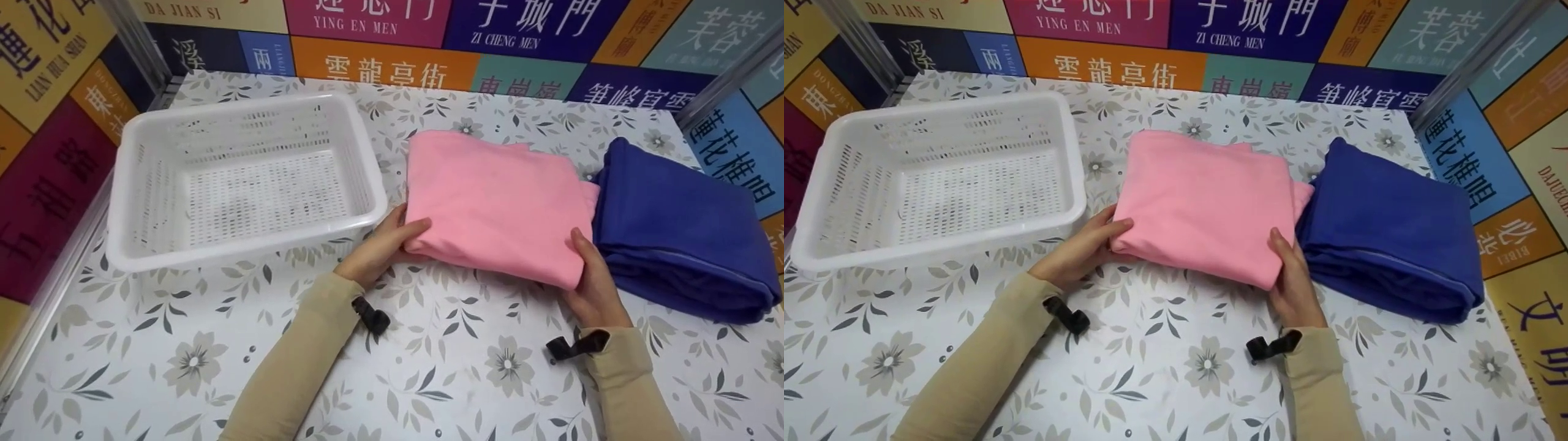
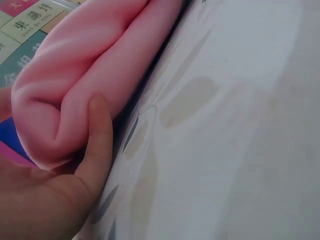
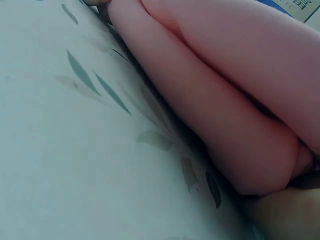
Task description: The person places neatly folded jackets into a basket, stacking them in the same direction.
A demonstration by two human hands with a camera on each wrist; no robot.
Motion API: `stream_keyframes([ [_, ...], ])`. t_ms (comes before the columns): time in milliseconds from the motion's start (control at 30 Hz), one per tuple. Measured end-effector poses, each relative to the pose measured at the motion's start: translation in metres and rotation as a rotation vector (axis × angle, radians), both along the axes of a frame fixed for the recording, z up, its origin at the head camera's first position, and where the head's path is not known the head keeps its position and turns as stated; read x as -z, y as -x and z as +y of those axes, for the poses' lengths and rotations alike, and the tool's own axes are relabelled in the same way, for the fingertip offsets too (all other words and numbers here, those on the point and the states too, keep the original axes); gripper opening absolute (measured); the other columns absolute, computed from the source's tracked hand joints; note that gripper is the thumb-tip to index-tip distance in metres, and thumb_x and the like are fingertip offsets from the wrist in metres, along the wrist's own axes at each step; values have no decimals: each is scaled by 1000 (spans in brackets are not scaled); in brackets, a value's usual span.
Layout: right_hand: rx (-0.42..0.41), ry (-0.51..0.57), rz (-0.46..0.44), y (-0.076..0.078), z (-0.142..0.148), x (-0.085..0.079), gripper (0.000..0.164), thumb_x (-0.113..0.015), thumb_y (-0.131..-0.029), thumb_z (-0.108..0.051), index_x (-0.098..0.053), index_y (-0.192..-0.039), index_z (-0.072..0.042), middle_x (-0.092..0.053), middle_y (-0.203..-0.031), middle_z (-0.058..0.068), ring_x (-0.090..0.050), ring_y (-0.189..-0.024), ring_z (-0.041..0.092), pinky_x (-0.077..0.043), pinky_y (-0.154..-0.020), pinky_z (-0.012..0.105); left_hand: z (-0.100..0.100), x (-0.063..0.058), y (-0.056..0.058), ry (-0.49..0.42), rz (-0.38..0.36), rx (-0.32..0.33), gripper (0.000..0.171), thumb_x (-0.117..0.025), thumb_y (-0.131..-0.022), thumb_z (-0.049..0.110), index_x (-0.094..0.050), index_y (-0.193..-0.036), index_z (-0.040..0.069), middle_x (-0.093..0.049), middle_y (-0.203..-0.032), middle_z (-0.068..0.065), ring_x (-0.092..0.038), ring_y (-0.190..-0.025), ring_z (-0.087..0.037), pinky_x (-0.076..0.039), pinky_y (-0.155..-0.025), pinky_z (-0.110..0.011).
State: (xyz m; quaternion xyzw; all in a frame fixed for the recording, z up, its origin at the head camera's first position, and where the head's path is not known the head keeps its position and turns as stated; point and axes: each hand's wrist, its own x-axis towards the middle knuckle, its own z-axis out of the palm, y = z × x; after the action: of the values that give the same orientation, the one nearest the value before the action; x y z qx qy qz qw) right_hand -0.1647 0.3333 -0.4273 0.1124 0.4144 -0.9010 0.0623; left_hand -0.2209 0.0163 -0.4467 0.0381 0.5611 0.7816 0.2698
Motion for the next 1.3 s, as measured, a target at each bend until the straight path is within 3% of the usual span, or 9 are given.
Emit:
stream_keyframes([
  [100, 11, 64, 35, -1, -2, 1, 32, -53, -89, -20, -38, -116, -12, -51, -105, 2, -55, -89, 16, -45, -76, 29, 2, 0, 0, -63, 15, 30, 72, -65, -78, 35, -27, -138, 25, -48, -124, -3, -56, -103, -21, -47, -81, -39],
  [200, 7, 77, 43, -2, -4, 3, 29, -53, -89, -18, -42, -115, -11, -54, -102, 3, -56, -87, 17, -47, -74, 29, 4, -1, -4, -105, 36, 49, 66, -63, -80, 30, -28, -136, 28, -48, -124, -3, -54, -106, -21, -45, -86, -38],
  [400, -39, 12, -13, -3, -9, 4, 38, -54, -88, -11, -36, -121, -11, -51, -108, 3, -55, -91, 17, -45, -79, 31, 6, 1, -11, -322, -22, 29, 70, -62, -81, 17, -22, -137, 27, -40, -130, -9, -47, -113, -26, -37, -94, -40],
  [533, -71, -16, -76, -3, -11, 3, 50, -55, -87, -13, -27, -128, -15, -41, -119, 1, -50, -99, 16, -40, -88, 32, 7, 4, -12, -375, -42, 11, 75, -63, -80, 19, -18, -138, 32, -38, -131, -11, -47, -113, -29, -38, -92, -44],
  [667, -65, -42, -101, -3, -15, -1, 51, -57, -86, -12, -27, -127, -14, -37, -120, 2, -49, -99, 16, -41, -87, 32, 7, 1, -13, -315, -60, -54, 83, -68, -77, 25, -14, -139, 40, -38, -130, -10, -51, -108, -30, -42, -88, -44],
  [767, -18, -92, -98, -3, -18, -4, 48, -58, -84, -8, -31, -124, -13, -40, -117, 3, -50, -95, 16, -44, -82, 30, 8, -2, -13, -250, -56, -97, 86, -70, -76, 28, -14, -139, 43, -39, -129, -9, -54, -104, -30, -45, -84, -43],
  [1000, 61, -276, -44, -3, -25, -3, 49, -56, -82, 0, -33, -125, -8, -39, -118, 5, -46, -100, 17, -41, -85, 27, 15, -4, -16, -151, -10, -210, 79, -67, -77, 22, -21, -140, 32, -50, -118, -11, -58, -95, -28, -48, -78, -41],
  [1167, 67, -358, -17, -2, -24, 2, 51, -52, -83, 1, -33, -130, -9, -39, -120, 6, -42, -104, 17, -38, -89, 25, 20, -3, -17, -4, 95, -292, 75, -64, -77, 20, -25, -140, 30, -47, -124, -4, -57, -97, -20, -44, -85, -31],
  [1300, 78, -369, -5, -2, -23, 6, 53, -53, -83, 2, -34, -131, -10, -39, -121, 6, -42, -105, 18, -37, -91, 26, 19, -4, -18, 74, 157, -298, 72, -62, -78, 16, -28, -140, 29, -44, -129, 0, -56, -99, -16, -39, -91, -27],
])
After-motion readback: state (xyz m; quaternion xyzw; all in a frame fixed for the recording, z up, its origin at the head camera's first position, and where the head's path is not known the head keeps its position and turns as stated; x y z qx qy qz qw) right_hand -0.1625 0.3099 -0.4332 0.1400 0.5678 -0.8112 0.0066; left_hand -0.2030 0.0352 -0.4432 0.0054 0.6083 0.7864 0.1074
